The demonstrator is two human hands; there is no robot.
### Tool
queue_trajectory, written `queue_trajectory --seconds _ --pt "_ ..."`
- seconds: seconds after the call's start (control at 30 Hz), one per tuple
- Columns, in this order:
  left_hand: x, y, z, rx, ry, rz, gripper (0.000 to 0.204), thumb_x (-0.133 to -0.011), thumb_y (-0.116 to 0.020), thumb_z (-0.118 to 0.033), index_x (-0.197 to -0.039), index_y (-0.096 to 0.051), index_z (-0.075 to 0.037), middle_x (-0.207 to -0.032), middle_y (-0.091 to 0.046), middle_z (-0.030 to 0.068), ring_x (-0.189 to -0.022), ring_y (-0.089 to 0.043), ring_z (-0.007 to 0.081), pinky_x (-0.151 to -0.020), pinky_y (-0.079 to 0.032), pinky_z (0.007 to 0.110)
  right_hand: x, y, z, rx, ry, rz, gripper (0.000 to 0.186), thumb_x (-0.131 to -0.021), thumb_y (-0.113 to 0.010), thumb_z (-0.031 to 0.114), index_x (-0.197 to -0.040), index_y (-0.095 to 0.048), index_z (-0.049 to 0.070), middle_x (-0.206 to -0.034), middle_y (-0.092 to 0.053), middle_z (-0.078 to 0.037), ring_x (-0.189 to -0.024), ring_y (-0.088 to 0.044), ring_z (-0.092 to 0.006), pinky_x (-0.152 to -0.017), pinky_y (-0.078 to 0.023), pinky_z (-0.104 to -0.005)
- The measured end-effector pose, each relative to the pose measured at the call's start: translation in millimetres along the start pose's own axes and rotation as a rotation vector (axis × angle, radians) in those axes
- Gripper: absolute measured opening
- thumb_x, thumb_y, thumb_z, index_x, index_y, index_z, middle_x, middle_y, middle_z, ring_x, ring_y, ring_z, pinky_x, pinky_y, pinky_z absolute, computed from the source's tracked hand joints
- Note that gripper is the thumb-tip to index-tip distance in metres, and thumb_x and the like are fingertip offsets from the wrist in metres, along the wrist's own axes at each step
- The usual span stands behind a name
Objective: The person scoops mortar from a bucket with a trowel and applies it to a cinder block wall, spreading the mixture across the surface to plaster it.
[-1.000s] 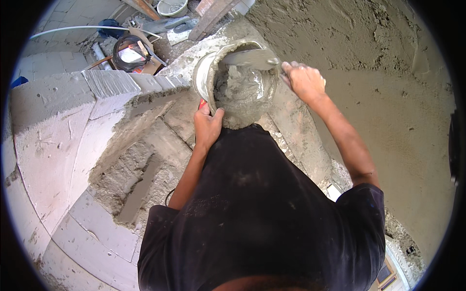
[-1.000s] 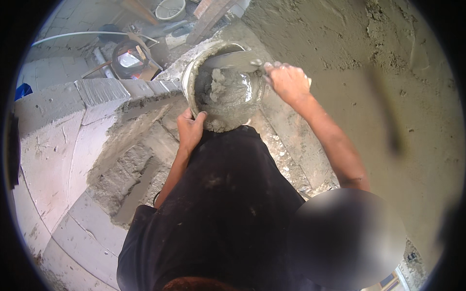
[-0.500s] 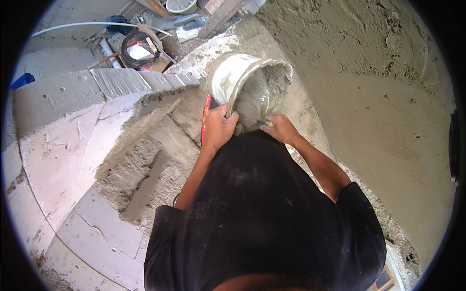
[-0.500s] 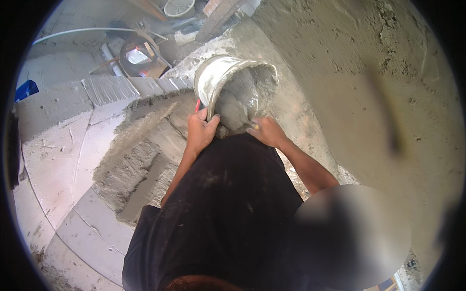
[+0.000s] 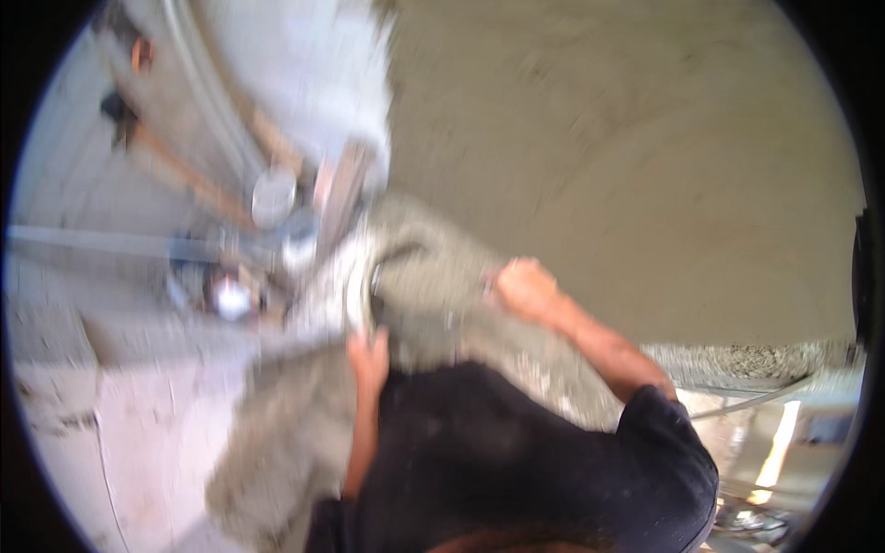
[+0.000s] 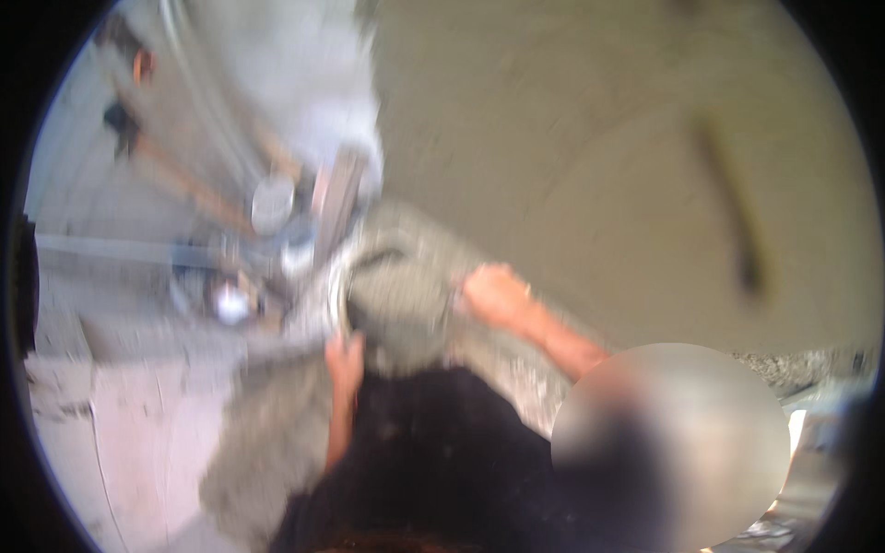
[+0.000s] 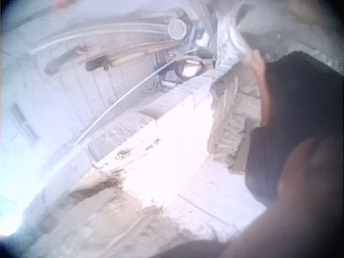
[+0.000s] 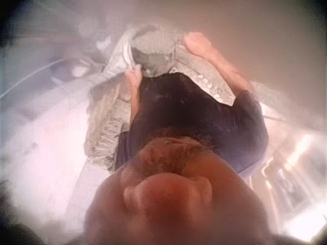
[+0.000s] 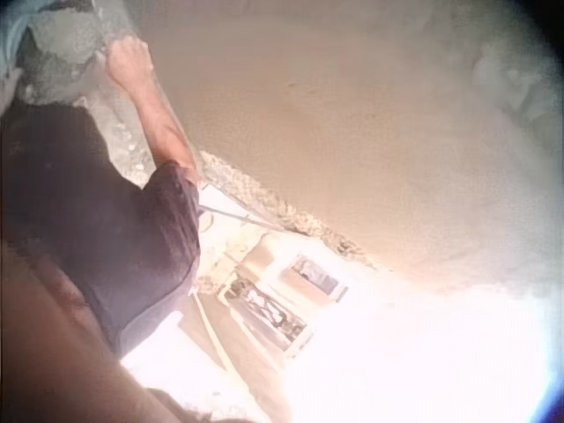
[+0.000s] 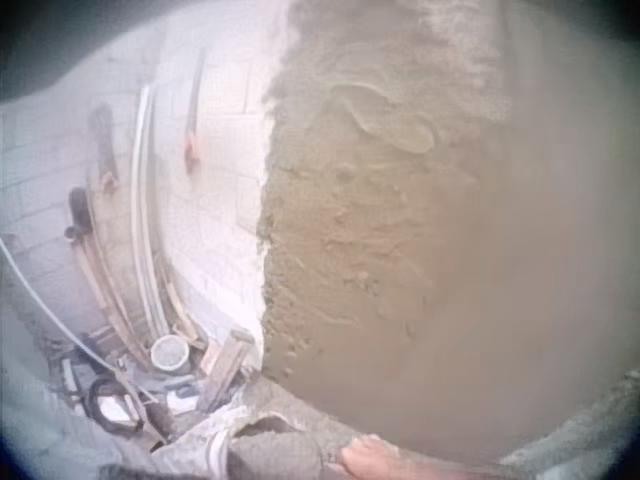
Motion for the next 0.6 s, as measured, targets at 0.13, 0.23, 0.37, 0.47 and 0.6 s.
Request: queue_trajectory --seconds 0.13,0.23,0.37,0.47,0.6 --pt "-9.5 5.6 -40.8 -0.079 -0.131 -0.108 0.028 -0.075 -0.069 -0.017 -0.076 -0.057 0.009 -0.062 -0.055 0.0233 -0.06 -0.055 0.0323 -0.061 -0.044 0.049 36.7 154.2 31.2 0.036 0.144 -0.244 0.032 -0.085 -0.07 0.032 -0.1 -0.061 0.004 -0.076 -0.066 -0.02 -0.078 -0.066 -0.0415 -0.07 -0.053 -0.0517" --pt "-27.1 5.1 -7.9 0.016 -0.037 -0.09 0.028 -0.072 -0.068 -0.015 -0.078 -0.057 0.01 -0.075 -0.063 0.0261 -0.069 -0.058 0.0312 -0.067 -0.046 0.046 47.0 244.9 79.3 0.043 0.511 -0.425 0.033 -0.085 -0.071 0.029 -0.098 -0.062 0.001 -0.07 -0.065 -0.02 -0.072 -0.067 -0.0386 -0.065 -0.052 -0.0488" --pt "-31.0 -1.3 4.5 -0.098 -0.013 -0.044 0.028 -0.074 -0.067 -0.017 -0.079 -0.058 0.009 -0.076 -0.063 0.0255 -0.07 -0.058 0.0314 -0.067 -0.046 0.046 61.3 366.5 95.1 -0.363 0.87 -0.3 0.031 -0.087 -0.071 0.026 -0.079 -0.058 0.0 -0.056 -0.056 -0.006 -0.05 -0.06 -0.0149 -0.046 -0.045 -0.0301" --pt "-25.6 1.1 8.6 -0.15 0.008 -0.049 0.028 -0.074 -0.067 -0.018 -0.08 -0.058 0.009 -0.077 -0.064 0.0251 -0.07 -0.059 0.0316 -0.067 -0.047 0.046 78.0 470.2 59.5 -0.636 0.901 -0.498 0.03 -0.092 -0.066 0.026 -0.077 -0.057 0.001 -0.056 -0.057 -0.002 -0.046 -0.056 -0.0094 -0.04 -0.045 -0.0238" --pt "-41.3 -23.6 -8.3 -0.196 -0.013 0.026 0.028 -0.076 -0.067 -0.019 -0.081 -0.059 0.008 -0.078 -0.064 0.0245 -0.071 -0.059 0.0318 -0.067 -0.047 0.046 52.9 465.2 -144.2 -1.547 0.85 -1.061 0.025 -0.101 -0.048 0.025 -0.083 -0.051 0.008 -0.056 -0.052 -0.001 -0.041 -0.048 -0.0084 -0.035 -0.041 -0.0247"
Point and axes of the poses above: each hand's wrist, its own x-axis away from the middle knuckle, its own y-axis out of the back of the hand, z = x × y, the point moved 8 cm from there along -x, towards the middle knuckle
